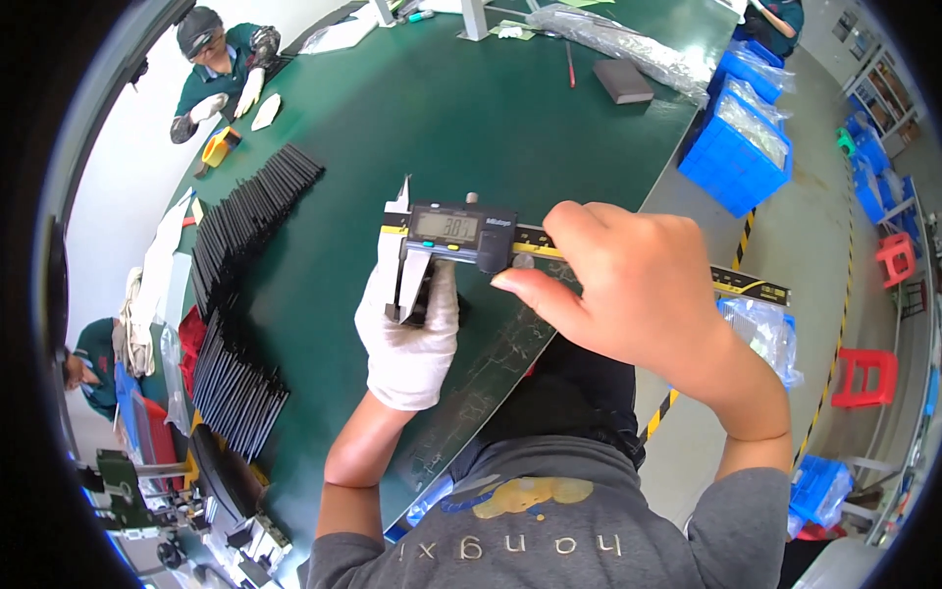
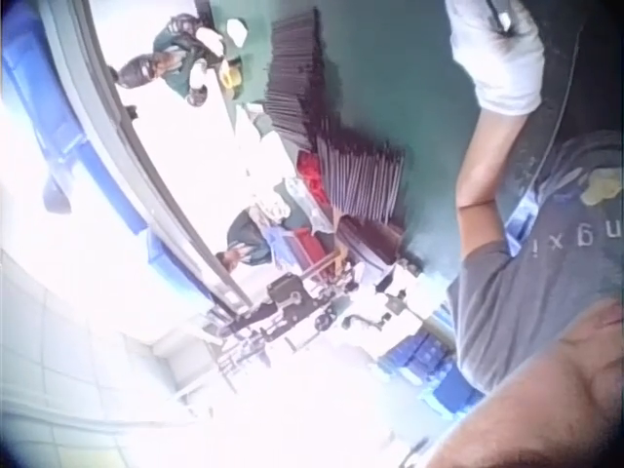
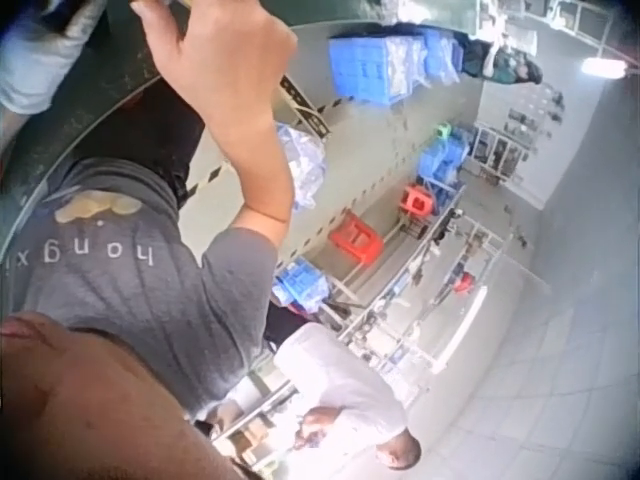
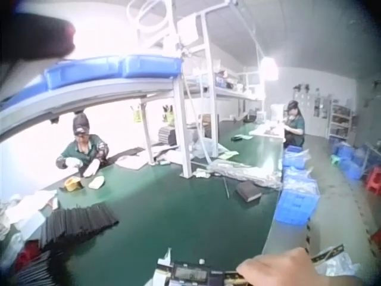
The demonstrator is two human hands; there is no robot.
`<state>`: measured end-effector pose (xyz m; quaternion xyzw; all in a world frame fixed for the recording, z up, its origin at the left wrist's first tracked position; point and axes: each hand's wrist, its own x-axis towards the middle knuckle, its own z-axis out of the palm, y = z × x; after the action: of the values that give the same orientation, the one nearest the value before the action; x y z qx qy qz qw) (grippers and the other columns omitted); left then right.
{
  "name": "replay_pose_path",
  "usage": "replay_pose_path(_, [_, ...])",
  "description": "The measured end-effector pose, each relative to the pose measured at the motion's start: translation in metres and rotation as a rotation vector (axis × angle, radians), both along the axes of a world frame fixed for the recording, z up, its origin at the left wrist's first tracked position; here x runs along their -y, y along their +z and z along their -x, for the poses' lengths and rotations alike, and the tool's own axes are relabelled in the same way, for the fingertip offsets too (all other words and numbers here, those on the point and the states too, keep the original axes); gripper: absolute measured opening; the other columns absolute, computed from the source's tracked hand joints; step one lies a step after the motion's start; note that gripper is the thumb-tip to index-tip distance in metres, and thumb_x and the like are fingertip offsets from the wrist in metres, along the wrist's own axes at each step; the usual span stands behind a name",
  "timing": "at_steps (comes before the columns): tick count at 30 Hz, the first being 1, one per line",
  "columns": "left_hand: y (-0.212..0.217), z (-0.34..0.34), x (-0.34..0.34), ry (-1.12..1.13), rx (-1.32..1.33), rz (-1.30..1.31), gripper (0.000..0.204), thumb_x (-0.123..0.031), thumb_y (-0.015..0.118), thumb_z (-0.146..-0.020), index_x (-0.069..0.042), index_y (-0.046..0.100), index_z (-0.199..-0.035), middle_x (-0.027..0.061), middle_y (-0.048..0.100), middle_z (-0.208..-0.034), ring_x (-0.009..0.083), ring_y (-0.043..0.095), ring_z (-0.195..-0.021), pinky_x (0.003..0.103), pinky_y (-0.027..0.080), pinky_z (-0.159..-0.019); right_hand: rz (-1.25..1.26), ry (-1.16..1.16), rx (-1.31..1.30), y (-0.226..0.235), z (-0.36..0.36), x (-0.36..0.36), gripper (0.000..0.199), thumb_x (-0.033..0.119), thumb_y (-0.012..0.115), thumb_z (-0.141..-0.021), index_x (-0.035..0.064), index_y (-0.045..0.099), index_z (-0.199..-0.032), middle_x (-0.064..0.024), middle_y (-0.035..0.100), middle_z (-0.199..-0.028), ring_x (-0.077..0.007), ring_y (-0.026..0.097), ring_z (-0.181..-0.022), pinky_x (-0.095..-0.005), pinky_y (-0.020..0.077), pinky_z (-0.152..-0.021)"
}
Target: Measuring the diameter of black plastic rods using a digital caliper at a manufacturing workbench.
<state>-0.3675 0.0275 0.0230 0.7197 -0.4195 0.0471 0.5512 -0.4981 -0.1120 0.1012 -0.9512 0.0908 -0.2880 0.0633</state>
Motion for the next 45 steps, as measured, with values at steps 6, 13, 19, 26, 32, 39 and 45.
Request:
replay_pose_path(6, [0.0, 0.0, -0.001, 0.046, -0.028, 0.018, 0.016, -0.005, 0.069, -0.077, -0.005, 0.06, -0.091, 0.0088, 0.057, -0.072, 0.0265, 0.058, -0.057, 0.032, 0.047, -0.053, 0.008, -0.003, 0.0, -0.001, -0.003, -0.003, 0.036, 0.038, 0.072, -0.074, 0.0062, 0.055, -0.074, -0.0051, 0.053, -0.059, -0.0241, 0.055, -0.049, -0.034, 0.0397, -0.042])
replay_pose_path(13, [0.003, -0.001, 0.002, -0.2, -0.506, 0.088, 0.011, -0.012, 0.057, -0.092, -0.002, 0.055, -0.097, 0.0006, 0.061, -0.075, 0.0064, 0.055, -0.065, 0.024, 0.047, -0.063, -0.115, -0.035, 0.015, -0.011, 0.006, -0.004, 0.03, 0.031, 0.07, -0.078, 0.004, 0.056, -0.078, -0.0085, 0.054, -0.061, -0.0271, 0.055, -0.05, -0.0349, 0.0408, -0.044])
replay_pose_path(19, [-0.009, -0.045, 0.012, 0.065, -0.997, 0.595, 0.025, -0.025, 0.049, -0.096, -0.007, 0.047, -0.079, -0.0003, 0.041, -0.057, 0.0109, 0.041, -0.05, 0.028, 0.044, -0.055, -0.899, -0.233, 0.073, -0.063, 0.026, 0.017, 0.026, 0.024, 0.064, -0.085, -0.0015, 0.06, -0.088, -0.0068, 0.054, -0.061, -0.0103, 0.048, -0.055, -0.0278, 0.0383, -0.051])
replay_pose_path(26, [-0.008, -0.04, 0.038, 0.05, -1.954, 1.134, 0.027, -0.004, 0.043, -0.091, -0.009, 0.037, -0.065, -0.0015, 0.036, -0.058, 0.0112, 0.038, -0.051, 0.025, 0.043, -0.055, -1.226, -0.012, 0.328, -0.083, -0.001, -0.009, 0.049, 0.026, 0.084, -0.062, 0.0039, 0.06, -0.098, 0.0092, 0.031, -0.057, -0.0007, 0.027, -0.052, -0.0193, 0.0216, -0.048])
replay_pose_path(32, [-0.059, 0.012, 0.042, -0.259, -1.552, 0.433, 0.016, -0.016, 0.048, -0.087, -0.005, 0.051, -0.076, 0.0067, 0.056, -0.077, 0.0165, 0.054, -0.068, 0.03, 0.048, -0.063, -1.104, 0.132, 0.415, -0.076, -0.003, -0.024, 0.054, 0.02, 0.087, -0.061, 0.0002, 0.057, -0.101, -0.0017, 0.06, -0.084, -0.0054, 0.056, -0.077, -0.0247, 0.0487, -0.064])
replay_pose_path(39, [-0.062, 0.037, 0.026, -0.392, -1.854, 0.529, 0.025, -0.028, 0.052, -0.086, -0.004, 0.058, -0.091, 0.0074, 0.061, -0.084, 0.0178, 0.06, -0.076, 0.031, 0.051, -0.069, -0.845, 0.048, 0.327, -0.067, -0.022, -0.039, 0.018, 0.015, 0.069, -0.071, 0.0037, 0.057, -0.076, -0.0092, 0.057, -0.058, -0.0256, 0.056, -0.05, -0.0318, 0.0431, -0.048])
replay_pose_path(45, [-0.03, 0.028, -0.062, -0.329, -1.236, -0.188, 0.03, -0.026, 0.056, -0.083, -0.002, 0.057, -0.101, 0.0086, 0.061, -0.084, 0.0209, 0.061, -0.079, 0.029, 0.05, -0.069, -0.773, 0.108, 0.25, -0.052, -0.037, -0.036, 0.015, 0.015, 0.067, -0.071, 0.0036, 0.06, -0.076, -0.0111, 0.058, -0.057, -0.0296, 0.058, -0.048, -0.0357, 0.0435, -0.046])
